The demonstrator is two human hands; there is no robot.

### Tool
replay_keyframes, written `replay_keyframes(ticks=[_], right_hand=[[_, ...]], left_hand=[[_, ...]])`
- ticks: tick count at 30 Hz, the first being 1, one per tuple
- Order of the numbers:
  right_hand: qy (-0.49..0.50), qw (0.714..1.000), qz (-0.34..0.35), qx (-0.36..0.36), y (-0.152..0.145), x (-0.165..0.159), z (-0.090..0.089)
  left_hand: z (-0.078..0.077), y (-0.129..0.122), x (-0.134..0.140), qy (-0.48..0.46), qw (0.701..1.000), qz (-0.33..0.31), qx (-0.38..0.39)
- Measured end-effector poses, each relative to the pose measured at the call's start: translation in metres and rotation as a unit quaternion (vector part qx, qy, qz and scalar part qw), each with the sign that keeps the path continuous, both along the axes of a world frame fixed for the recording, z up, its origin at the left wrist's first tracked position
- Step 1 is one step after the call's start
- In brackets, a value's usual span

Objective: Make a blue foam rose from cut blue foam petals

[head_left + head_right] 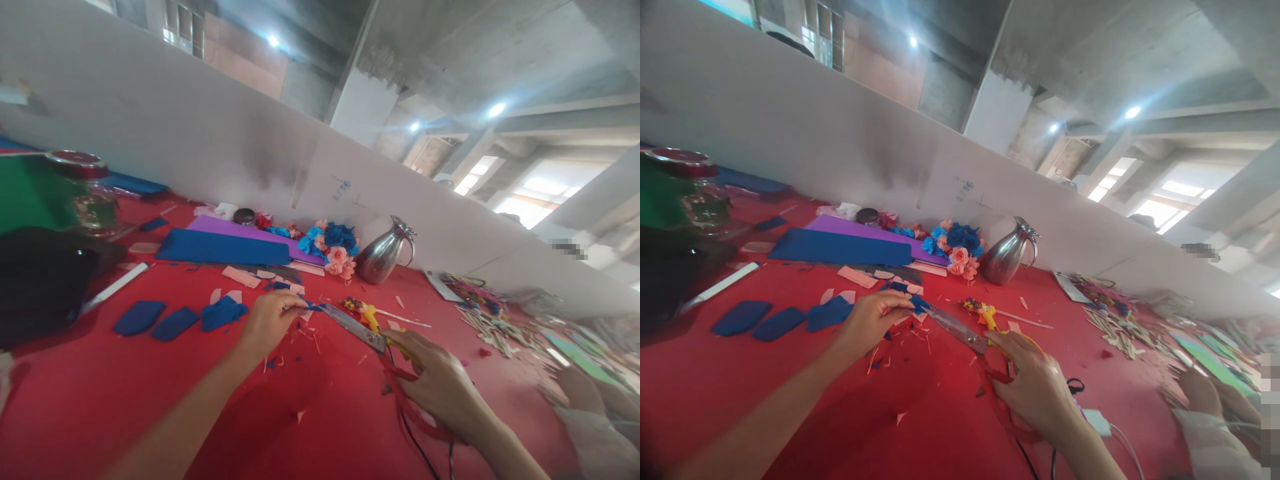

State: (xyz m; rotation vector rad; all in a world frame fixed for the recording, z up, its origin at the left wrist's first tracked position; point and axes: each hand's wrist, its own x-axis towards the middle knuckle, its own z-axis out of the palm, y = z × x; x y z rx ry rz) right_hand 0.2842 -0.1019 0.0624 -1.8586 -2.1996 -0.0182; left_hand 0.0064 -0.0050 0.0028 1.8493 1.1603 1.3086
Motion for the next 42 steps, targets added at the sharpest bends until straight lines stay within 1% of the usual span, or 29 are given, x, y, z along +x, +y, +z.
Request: replay_keyframes(ticks=[3, 9, 15, 20, 22, 24, 26, 29, 32, 34, 36, 39, 40, 42], right_hand=[[-0.004, 1.000, 0.008, 0.012, 0.001, 0.000, 0.001], [-0.010, 1.000, 0.007, -0.003, 0.002, 0.002, 0.002], [0.008, 1.000, 0.016, 0.007, 0.002, 0.001, 0.001], [0.026, 1.000, 0.015, -0.004, 0.002, 0.004, 0.002], [0.046, 0.999, 0.011, -0.012, 0.004, 0.004, 0.001], [0.079, 0.996, 0.012, -0.026, 0.007, 0.002, -0.004], [0.110, 0.993, 0.012, -0.041, 0.013, -0.001, -0.016], [0.111, 0.993, -0.011, -0.047, 0.027, -0.008, -0.046], [0.062, 0.997, -0.038, -0.036, 0.043, -0.018, -0.079], [0.037, 0.998, -0.043, -0.013, 0.053, -0.025, -0.093], [0.001, 0.999, -0.051, 0.017, 0.059, -0.032, -0.098], [-0.046, 0.994, -0.064, 0.074, 0.062, -0.047, -0.089], [-0.039, 0.993, -0.059, 0.090, 0.063, -0.054, -0.084], [0.030, 0.993, -0.032, 0.107, 0.063, -0.070, -0.073]], left_hand=[[0.000, -0.001, 0.001, -0.002, 1.000, -0.001, -0.006], [0.001, -0.001, 0.000, 0.003, 1.000, 0.002, -0.011], [0.001, -0.001, 0.000, 0.006, 1.000, -0.004, -0.010], [0.002, -0.002, 0.000, -0.001, 1.000, -0.008, -0.008], [0.001, -0.001, 0.000, -0.006, 1.000, 0.004, -0.012], [0.000, 0.001, -0.001, -0.023, 0.999, 0.018, -0.024], [-0.001, 0.002, -0.001, -0.055, 0.997, 0.021, -0.052], [-0.001, 0.002, -0.002, -0.113, 0.986, 0.015, -0.122], [0.001, 0.001, 0.000, -0.175, 0.967, 0.013, -0.183], [0.002, 0.000, 0.001, -0.210, 0.954, 0.009, -0.215], [0.003, -0.001, 0.003, -0.243, 0.939, 0.011, -0.241], [0.002, -0.001, 0.005, -0.285, 0.923, 0.011, -0.258], [0.002, -0.001, 0.005, -0.294, 0.920, 0.012, -0.259], [0.001, -0.002, 0.005, -0.307, 0.916, 0.015, -0.258]])
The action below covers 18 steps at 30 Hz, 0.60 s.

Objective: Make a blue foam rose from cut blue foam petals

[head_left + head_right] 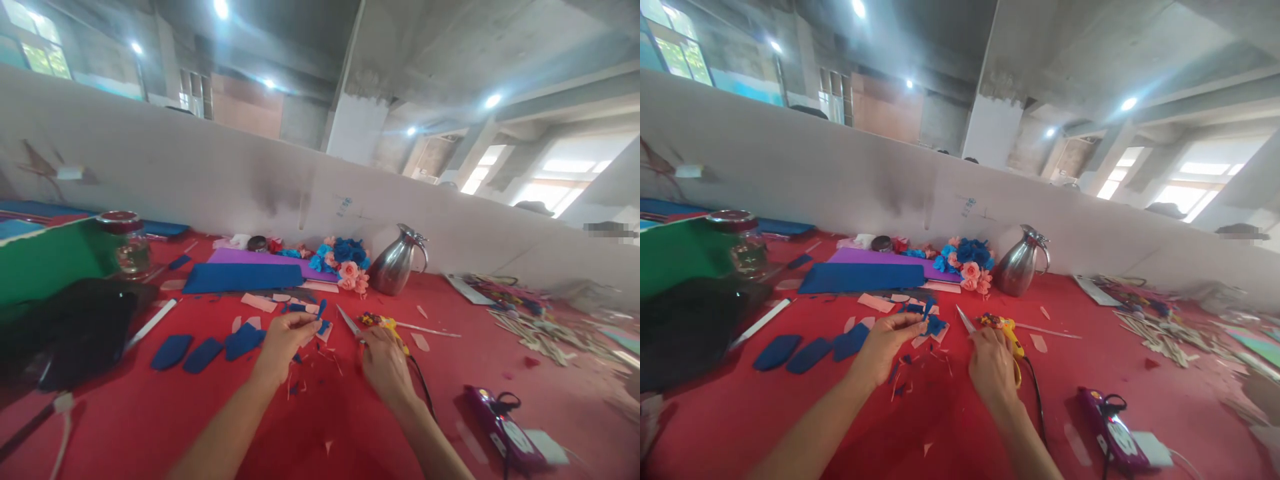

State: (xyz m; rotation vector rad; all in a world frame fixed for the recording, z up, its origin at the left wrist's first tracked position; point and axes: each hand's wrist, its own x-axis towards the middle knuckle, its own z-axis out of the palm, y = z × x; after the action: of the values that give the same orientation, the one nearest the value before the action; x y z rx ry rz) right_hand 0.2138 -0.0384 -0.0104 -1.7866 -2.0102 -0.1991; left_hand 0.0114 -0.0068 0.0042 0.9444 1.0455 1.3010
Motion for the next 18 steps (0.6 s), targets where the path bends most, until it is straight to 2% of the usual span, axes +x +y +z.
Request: replay_keyframes(ticks=[3, 6, 11, 14, 18], right_hand=[[0.131, 0.989, 0.059, 0.014, 0.004, -0.030, 0.012], [0.240, 0.962, 0.114, 0.061, 0.010, -0.057, 0.013], [0.381, 0.908, 0.167, 0.045, 0.015, -0.076, -0.010], [0.416, 0.892, 0.176, 0.015, 0.016, -0.077, -0.023], [0.457, 0.872, 0.173, -0.025, 0.017, -0.076, -0.027]], left_hand=[[-0.001, -0.001, 0.001, -0.018, 1.000, 0.001, 0.006], [-0.001, -0.002, 0.002, -0.055, 0.998, -0.016, 0.004], [-0.004, -0.004, 0.008, -0.141, 0.986, -0.031, -0.079], [-0.008, -0.003, 0.010, -0.160, 0.979, -0.037, -0.119], [-0.015, 0.000, 0.013, -0.161, 0.977, -0.026, -0.138]])
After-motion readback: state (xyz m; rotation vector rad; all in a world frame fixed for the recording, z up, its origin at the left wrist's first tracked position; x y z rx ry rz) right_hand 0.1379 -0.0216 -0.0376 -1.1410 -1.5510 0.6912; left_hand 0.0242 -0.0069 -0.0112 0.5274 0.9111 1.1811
